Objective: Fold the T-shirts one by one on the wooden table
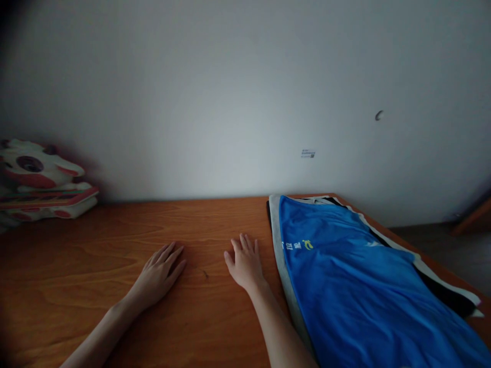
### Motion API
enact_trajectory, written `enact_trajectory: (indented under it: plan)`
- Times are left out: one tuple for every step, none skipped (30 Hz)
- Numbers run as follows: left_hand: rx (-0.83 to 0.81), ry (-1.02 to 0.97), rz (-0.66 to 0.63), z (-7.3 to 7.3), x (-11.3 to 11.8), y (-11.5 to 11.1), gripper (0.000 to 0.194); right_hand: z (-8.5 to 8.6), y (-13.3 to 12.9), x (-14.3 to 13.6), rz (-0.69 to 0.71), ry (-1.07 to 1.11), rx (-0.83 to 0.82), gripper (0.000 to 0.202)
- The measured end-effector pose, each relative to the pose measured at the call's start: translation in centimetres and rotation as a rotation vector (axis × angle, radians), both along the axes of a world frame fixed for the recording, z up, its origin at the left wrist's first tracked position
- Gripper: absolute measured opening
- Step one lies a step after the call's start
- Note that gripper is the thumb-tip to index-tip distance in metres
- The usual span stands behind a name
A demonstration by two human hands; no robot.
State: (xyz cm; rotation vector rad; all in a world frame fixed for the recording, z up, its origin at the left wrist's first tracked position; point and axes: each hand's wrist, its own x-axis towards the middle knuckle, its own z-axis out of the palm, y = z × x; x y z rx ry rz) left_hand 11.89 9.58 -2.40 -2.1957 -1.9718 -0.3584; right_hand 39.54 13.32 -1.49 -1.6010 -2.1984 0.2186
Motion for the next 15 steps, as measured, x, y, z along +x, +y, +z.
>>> enact_trajectory:
  plan:
    - [0.0,0.005,0.001,0.0,-0.01,0.01,0.055,0.06,-0.02,0.0,0.0,-0.002,-0.005,0.05]
    - [0.002,0.006,0.0,-0.01,-0.04,0.02,0.055,0.09,-0.04,-0.01,0.0,-0.003,-0.008,0.05]
    - [0.005,0.005,-0.003,-0.03,-0.06,0.03,0.055,0.1,-0.04,-0.01,-0.001,-0.004,-0.01,0.05]
    - [0.009,0.003,-0.005,-0.05,-0.08,0.04,0.055,0.1,-0.03,0.0,-0.002,-0.005,-0.011,0.05]
    - [0.012,0.003,-0.006,-0.08,-0.11,0.05,0.055,0.08,-0.01,0.0,-0.002,-0.005,-0.012,0.05]
    - [0.013,0.004,-0.005,-0.11,-0.12,0.05,0.055,0.05,0.01,0.02,0.0,-0.005,-0.012,0.05]
    - [0.013,0.006,-0.004,-0.14,-0.13,0.06,0.055,0.03,0.03,0.03,0.002,-0.005,-0.011,0.05]
    - [0.015,0.009,-0.004,-0.18,-0.14,0.06,0.055,0.0,0.05,0.05,0.004,-0.004,-0.01,0.051]
    - [0.018,0.011,-0.006,-0.23,-0.15,0.07,0.056,-0.02,0.06,0.06,0.006,-0.003,-0.008,0.051]
    - [0.022,0.01,-0.008,-0.27,-0.16,0.07,0.056,-0.04,0.07,0.07,0.005,0.0,-0.005,0.051]
    - [0.028,0.005,-0.01,-0.31,-0.17,0.08,0.056,-0.06,0.08,0.07,0.004,0.004,-0.003,0.051]
    - [0.032,-0.003,-0.013,-0.34,-0.18,0.09,0.056,-0.09,0.09,0.08,0.001,0.009,0.001,0.051]
    - [0.035,-0.012,-0.014,-0.35,-0.19,0.09,0.055,-0.12,0.1,0.08,0.0,0.015,0.003,0.05]
    - [0.036,-0.021,-0.013,-0.35,-0.19,0.09,0.055,-0.16,0.11,0.08,0.001,0.019,0.006,0.05]
    - [0.033,-0.027,-0.011,-0.34,-0.19,0.09,0.055,-0.2,0.12,0.08,0.001,0.023,0.007,0.05]
